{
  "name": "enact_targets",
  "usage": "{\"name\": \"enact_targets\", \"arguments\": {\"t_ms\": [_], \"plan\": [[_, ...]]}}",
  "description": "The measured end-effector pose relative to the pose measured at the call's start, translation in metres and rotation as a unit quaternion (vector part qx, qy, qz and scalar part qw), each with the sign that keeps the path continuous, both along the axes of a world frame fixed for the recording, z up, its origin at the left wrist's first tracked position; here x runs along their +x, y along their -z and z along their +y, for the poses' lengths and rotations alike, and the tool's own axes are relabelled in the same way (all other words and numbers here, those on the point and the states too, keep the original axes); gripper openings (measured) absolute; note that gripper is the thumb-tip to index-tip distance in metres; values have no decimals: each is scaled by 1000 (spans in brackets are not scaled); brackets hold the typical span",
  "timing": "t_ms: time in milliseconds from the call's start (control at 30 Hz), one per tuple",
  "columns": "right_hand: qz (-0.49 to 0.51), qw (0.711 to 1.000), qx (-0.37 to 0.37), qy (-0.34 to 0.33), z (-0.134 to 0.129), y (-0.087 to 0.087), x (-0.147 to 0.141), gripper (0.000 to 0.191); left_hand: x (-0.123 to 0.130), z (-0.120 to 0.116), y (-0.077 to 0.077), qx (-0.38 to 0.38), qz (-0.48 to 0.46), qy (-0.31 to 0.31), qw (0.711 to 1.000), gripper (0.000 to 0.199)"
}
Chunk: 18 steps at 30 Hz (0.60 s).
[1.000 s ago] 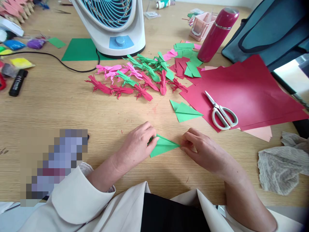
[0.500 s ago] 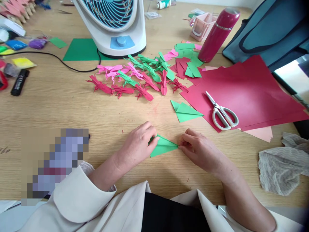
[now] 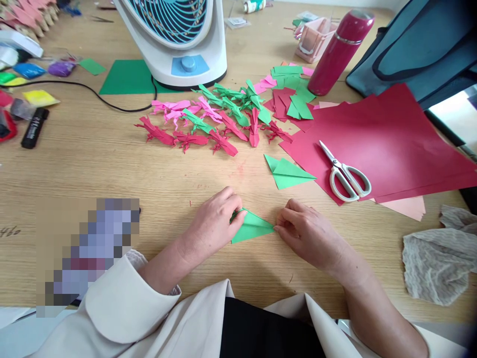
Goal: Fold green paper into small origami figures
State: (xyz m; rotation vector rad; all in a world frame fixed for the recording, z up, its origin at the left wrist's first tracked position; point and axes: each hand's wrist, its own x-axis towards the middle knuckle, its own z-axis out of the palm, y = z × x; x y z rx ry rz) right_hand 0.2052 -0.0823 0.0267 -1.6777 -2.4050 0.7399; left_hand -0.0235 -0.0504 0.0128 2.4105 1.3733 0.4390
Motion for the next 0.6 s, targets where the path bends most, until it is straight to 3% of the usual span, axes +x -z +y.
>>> {"name": "enact_targets", "arguments": {"t_ms": [600], "plan": [[-9,1000,23,2,-3,0,-1,14,2,2,-2,-4,8,-3,1000,18]]}}
